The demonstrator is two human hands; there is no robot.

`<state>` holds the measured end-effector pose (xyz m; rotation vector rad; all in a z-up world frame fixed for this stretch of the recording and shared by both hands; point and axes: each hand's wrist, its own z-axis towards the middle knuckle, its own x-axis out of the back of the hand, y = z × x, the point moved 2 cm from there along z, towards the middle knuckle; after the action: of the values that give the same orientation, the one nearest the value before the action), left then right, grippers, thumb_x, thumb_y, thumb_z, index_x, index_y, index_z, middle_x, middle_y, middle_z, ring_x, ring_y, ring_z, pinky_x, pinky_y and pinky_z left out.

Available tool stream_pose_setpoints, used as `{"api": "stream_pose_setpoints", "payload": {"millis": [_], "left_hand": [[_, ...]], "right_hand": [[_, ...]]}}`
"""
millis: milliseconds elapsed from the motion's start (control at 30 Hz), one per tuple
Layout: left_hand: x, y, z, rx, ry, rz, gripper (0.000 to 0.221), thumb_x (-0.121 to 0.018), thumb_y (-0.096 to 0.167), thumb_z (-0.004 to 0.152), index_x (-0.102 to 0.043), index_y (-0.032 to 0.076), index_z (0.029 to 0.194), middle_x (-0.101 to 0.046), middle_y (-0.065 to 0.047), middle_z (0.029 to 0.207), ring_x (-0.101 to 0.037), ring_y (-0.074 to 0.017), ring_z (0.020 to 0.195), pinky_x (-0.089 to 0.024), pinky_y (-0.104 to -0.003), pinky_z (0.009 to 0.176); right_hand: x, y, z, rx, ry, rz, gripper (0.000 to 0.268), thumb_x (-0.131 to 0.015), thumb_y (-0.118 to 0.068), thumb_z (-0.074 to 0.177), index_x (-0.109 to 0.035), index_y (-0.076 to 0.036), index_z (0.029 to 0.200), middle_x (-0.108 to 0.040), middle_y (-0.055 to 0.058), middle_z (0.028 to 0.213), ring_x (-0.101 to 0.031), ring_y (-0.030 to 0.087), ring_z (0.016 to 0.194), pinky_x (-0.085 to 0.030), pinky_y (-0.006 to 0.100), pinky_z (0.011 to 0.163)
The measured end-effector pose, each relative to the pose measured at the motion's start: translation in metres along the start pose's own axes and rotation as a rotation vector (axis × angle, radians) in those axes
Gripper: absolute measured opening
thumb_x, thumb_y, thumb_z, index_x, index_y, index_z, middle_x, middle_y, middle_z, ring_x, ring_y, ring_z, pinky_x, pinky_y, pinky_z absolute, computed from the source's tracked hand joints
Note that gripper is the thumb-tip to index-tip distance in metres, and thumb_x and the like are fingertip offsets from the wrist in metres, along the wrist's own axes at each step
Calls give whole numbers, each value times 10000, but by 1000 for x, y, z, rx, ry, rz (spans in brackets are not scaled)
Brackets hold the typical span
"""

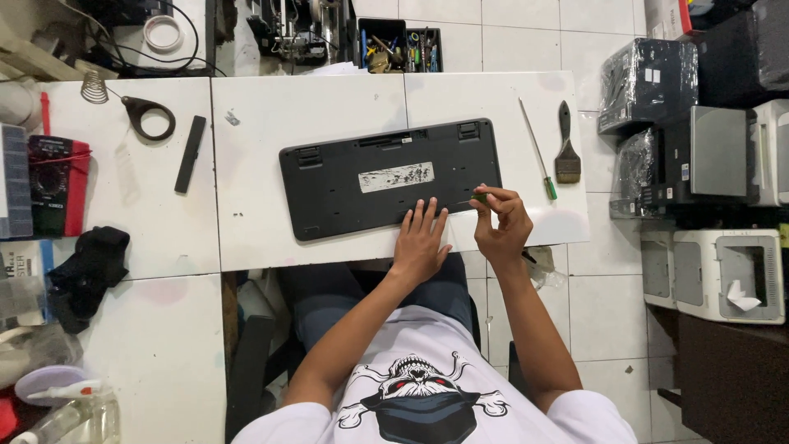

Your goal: Using a screwdriver to remove screws from the back of a keyboard case on a repair bench.

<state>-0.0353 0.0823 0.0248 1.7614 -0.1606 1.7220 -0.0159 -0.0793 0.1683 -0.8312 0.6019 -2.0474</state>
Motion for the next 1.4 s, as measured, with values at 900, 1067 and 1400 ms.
{"api": "stream_pose_setpoints", "payload": {"millis": [900, 1067, 1400], "left_hand": [[138, -320, -175, 780, 607, -63, 174, -904, 198, 1159, -943, 171, 1326, -753, -113, 1248, -776, -336, 1040, -694, -462, 866], [141, -319, -171, 805, 606, -79, 106, -891, 207, 1169, -942, 155, 1246, -783, -107, 1201, -793, -303, 968, -688, -413, 828], [159, -315, -94, 657, 611, -248, 80, -898, 180, 1077, -929, 147, 1142, -863, -99, 1062, -822, -262, 763, -639, -374, 658]], "right_hand": [[-7, -13, -12, -126, 63, 102, 322, -757, 191, 1100, -568, 16, 1293, -782, 210, 1286, -862, 374, 1111, -780, 446, 884], [2, -11, -5, -165, 116, 165, 321, -712, 170, 1142, -517, 12, 1341, -730, 236, 1331, -839, 357, 1157, -773, 459, 939], [19, -21, -7, -193, 277, 165, 389, -705, 186, 1148, -450, 40, 1402, -689, 314, 1334, -813, 401, 1138, -768, 552, 967]]}}
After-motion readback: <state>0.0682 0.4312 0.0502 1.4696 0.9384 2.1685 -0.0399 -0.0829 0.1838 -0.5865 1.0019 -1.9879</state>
